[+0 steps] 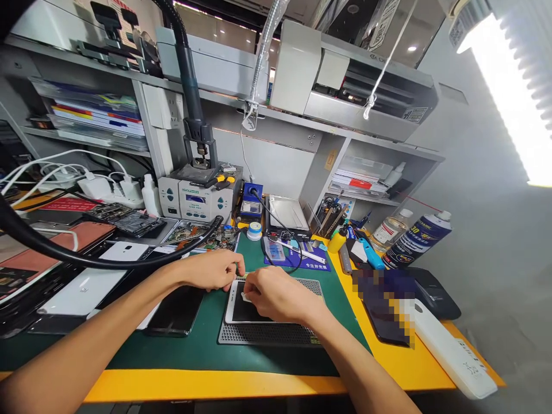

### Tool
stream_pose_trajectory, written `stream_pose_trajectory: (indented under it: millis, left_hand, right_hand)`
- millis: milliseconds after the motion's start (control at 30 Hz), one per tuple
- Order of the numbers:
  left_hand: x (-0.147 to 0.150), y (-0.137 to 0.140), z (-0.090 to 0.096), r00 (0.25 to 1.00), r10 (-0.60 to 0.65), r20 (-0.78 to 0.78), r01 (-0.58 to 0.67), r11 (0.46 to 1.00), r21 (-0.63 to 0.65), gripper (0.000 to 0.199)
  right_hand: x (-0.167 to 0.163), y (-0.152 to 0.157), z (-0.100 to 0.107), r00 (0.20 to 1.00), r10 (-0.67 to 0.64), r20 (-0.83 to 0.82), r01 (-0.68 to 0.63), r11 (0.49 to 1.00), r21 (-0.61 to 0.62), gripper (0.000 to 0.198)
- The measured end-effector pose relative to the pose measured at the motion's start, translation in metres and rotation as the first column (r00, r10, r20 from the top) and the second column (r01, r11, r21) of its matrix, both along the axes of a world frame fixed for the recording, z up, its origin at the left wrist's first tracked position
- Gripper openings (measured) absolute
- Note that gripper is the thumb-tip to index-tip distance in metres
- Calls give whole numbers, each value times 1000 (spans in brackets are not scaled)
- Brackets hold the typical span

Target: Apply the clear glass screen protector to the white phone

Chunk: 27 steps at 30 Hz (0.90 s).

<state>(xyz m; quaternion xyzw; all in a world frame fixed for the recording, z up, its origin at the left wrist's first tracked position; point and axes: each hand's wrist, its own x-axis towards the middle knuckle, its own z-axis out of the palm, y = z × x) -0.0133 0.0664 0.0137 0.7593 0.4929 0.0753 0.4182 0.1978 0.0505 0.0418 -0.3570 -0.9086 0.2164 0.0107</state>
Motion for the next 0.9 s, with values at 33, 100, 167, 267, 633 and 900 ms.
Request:
stream_pose_trajectory:
  millis: [33,100,167,267,633,900]
  left_hand:
    - [0,0,0,1000,-1,2,1,1000,1,36]
    - [0,0,0,1000,-1,9,1,1000,7,33]
    - [0,0,0,1000,1,15,-1,1000,17,30]
    - [0,-1,0,1000,-3,19,2,1000,20,29]
    - [-1,1,-4,1000,-12,23,12,1000,-1,28]
    - [0,2,-4,1000,6,29,-6,1000,-7,30]
  right_hand:
    - [-3,-2,-3,1000,9,4,-9,999,42,13]
    - [-9,-5,-7,1000,27,15,-29,992,119,15]
    - [-15,-7,-9,999,41,22,-45,984,170,17]
    - [-22,-6,-15,999,51,17,-54,976,210,16]
    - [-3,19,-9,991,-76,-106,88,989,116,18]
    - [-11,1,-14,991,-62,-122,64,998,7,8]
